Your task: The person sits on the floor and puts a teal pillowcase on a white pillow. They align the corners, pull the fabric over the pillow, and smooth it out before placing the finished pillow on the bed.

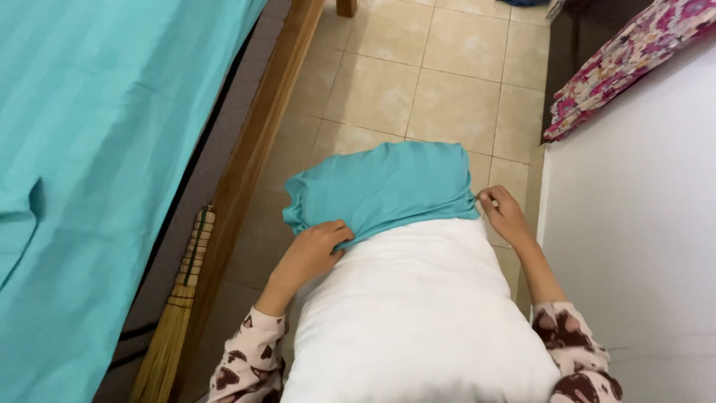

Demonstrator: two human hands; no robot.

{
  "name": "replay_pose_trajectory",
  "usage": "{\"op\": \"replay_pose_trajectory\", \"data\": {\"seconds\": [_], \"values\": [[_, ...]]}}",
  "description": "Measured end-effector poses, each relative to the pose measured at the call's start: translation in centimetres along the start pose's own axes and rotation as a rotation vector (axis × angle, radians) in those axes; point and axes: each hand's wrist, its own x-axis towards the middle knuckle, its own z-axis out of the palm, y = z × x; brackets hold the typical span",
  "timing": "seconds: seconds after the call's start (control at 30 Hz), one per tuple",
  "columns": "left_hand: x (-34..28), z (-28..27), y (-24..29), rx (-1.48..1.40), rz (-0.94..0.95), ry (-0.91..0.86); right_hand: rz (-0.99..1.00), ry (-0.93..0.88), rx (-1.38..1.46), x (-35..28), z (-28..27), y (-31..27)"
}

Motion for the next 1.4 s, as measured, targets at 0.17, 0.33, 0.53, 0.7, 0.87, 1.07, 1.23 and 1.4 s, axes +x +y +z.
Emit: {"op": "replay_pose_trajectory", "data": {"seconds": [0.17, 0.33, 0.53, 0.7, 0.87, 1.07, 1.23, 1.4], "values": [[2.5, -1.9, 0.3, -0.044, 0.033, -0.11, 0.348, -0.132, 0.323, 4.6, 3.9, 8.7], [7.3, -4.4, 2.0, 0.158, 0.089, 0.021, 0.136, 0.071, 0.497, 7.9, 4.4, 0.2], [17.4, -2.8, -0.9, 0.037, 0.146, 0.455, -0.003, -0.01, 0.435, 7.1, 5.4, -13.5], [17.4, 4.1, -6.3, -0.112, -0.073, 0.512, -0.019, -0.116, 0.253, 3.0, 4.6, -11.8], [15.9, 5.2, -3.7, -0.045, -0.008, 0.585, 0.099, -0.217, 0.063, -4.1, 2.8, -5.8], [17.4, 9.6, -1.6, 0.124, 0.283, 0.492, 0.23, -0.395, -0.266, -0.5, -0.2, 0.1], [18.5, 12.8, -3.0, 0.134, 0.276, 0.395, 0.306, -0.062, 0.261, 11.2, 0.6, 8.3], [18.1, 13.5, -0.8, 0.157, 0.298, 0.429, 0.676, -0.298, 0.252, 17.8, 3.9, 4.8]]}}
